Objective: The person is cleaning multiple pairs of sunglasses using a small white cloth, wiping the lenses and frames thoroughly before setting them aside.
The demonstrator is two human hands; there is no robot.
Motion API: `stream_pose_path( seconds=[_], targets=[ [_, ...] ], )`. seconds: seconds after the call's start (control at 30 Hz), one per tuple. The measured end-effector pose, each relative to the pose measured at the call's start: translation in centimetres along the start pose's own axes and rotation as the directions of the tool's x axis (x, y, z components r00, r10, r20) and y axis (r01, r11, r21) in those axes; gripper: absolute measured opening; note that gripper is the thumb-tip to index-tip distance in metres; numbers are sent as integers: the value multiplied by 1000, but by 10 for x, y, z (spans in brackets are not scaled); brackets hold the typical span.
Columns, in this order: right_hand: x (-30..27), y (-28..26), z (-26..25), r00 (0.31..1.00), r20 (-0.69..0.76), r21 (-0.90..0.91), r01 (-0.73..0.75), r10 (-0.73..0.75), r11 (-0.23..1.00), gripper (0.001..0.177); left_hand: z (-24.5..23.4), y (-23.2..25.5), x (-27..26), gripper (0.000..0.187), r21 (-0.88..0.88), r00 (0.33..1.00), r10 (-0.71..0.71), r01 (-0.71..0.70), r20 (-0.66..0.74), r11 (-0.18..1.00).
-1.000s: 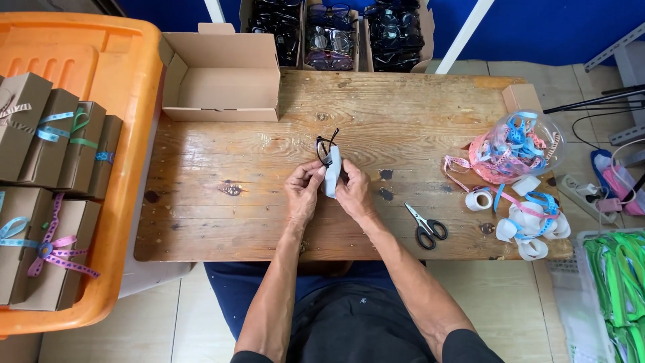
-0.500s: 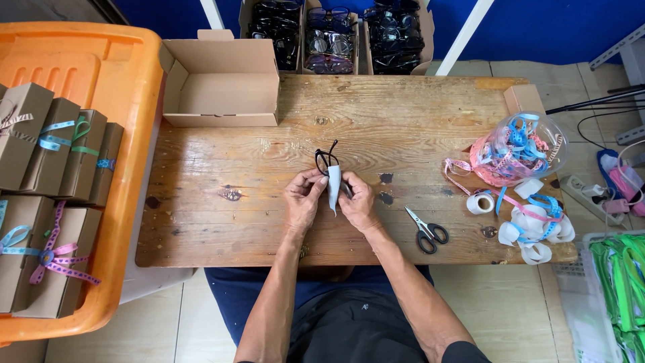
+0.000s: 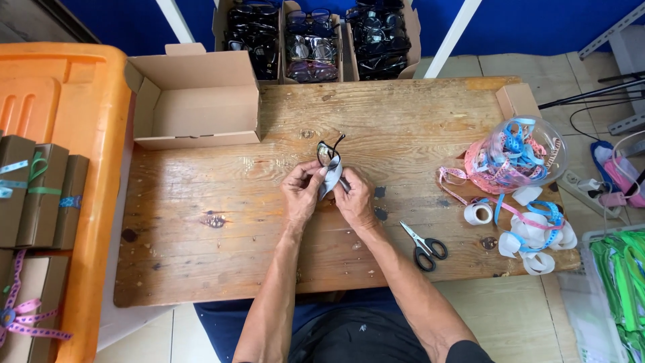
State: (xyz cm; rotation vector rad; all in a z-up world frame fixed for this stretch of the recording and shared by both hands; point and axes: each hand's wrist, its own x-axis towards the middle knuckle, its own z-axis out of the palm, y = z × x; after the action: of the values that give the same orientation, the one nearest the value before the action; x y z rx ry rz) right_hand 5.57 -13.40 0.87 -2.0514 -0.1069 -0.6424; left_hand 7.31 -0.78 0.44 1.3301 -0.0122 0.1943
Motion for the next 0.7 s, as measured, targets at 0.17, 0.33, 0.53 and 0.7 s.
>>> stream_pose_path(
  seconds=[0.17,0.33,0.53,0.7],
  targets=[
    [-4,3,5,998,49,-57,-23,26,998,12,-6,-2,4,20,-12,1000,-10,10,4,1000],
    [-1,-4,0,999,52,-19,-2,3,1000,16,-8,-7,6,19,-20,1000,12,-12,14,1000],
    [4,-13,-3,997,57,32,48,-50,998,13,-11,-2,3,16,-58,1000,24,-23,14,998],
    [3,-13,-2,1000,-22,100,-11,13,995,27,-12,-1,-2,13,-46,996,24,-20,88,999]
  ],
)
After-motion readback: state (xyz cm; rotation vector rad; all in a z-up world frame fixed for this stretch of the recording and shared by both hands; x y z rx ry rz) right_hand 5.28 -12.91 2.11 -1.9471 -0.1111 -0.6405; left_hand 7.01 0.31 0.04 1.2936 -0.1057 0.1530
